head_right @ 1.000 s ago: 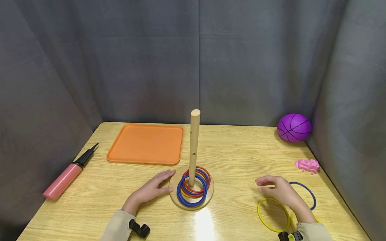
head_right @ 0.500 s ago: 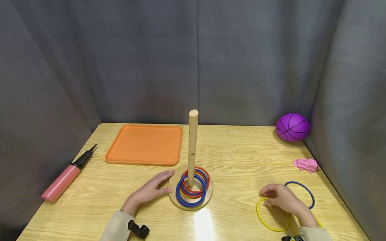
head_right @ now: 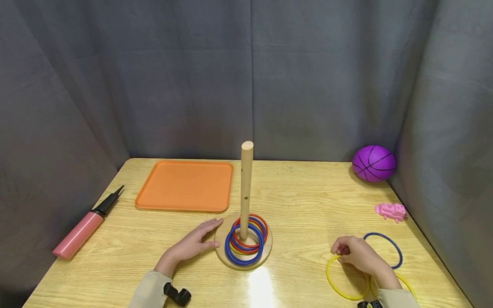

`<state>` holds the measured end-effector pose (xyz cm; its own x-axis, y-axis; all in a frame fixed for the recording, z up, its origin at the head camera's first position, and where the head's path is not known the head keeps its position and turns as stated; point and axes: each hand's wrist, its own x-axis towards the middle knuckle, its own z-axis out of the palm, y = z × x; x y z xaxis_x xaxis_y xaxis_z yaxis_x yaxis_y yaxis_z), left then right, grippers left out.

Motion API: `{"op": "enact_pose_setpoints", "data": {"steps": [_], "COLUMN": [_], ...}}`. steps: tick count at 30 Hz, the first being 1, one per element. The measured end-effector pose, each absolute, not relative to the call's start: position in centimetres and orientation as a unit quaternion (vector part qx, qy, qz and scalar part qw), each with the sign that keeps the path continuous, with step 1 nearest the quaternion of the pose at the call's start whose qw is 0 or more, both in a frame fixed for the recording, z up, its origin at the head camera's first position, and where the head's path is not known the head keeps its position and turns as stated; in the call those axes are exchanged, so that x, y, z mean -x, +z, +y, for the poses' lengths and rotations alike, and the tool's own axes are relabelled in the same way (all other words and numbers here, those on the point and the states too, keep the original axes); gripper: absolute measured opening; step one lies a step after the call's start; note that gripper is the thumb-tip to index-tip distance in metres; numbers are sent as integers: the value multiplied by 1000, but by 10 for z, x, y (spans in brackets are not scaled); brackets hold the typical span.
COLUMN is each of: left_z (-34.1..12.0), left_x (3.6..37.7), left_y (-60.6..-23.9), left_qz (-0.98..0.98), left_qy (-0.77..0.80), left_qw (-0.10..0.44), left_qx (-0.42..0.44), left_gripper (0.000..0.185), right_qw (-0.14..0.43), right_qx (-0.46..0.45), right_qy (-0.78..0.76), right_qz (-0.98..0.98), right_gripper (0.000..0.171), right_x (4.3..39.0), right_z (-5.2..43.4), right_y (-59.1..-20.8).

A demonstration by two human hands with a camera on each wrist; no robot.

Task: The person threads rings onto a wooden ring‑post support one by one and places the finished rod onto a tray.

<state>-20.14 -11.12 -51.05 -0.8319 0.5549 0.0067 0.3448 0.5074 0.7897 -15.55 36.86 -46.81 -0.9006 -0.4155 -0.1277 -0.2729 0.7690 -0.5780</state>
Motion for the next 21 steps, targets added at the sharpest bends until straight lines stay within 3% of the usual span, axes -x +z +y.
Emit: {"op": "enact_pose_setpoints", "data": {"steps": [15, 21], "left_z": [-111, -111], "left_x": [201, 201], "left_y": [-510, -509], "left_qz": [860, 859], "left_qy": [420, 422], "left_qw": [123, 124], "left_qx": [-263, -263], "left_gripper": [68, 68], "right_qw": [66, 89], "right_qx": [181, 114], "right_qy": [-323, -379], "right_qz": [926, 914], "right_gripper": [4, 20], "right_x": [154, 156], "right_z": [362, 348], "right_y": [-474, -469]}}
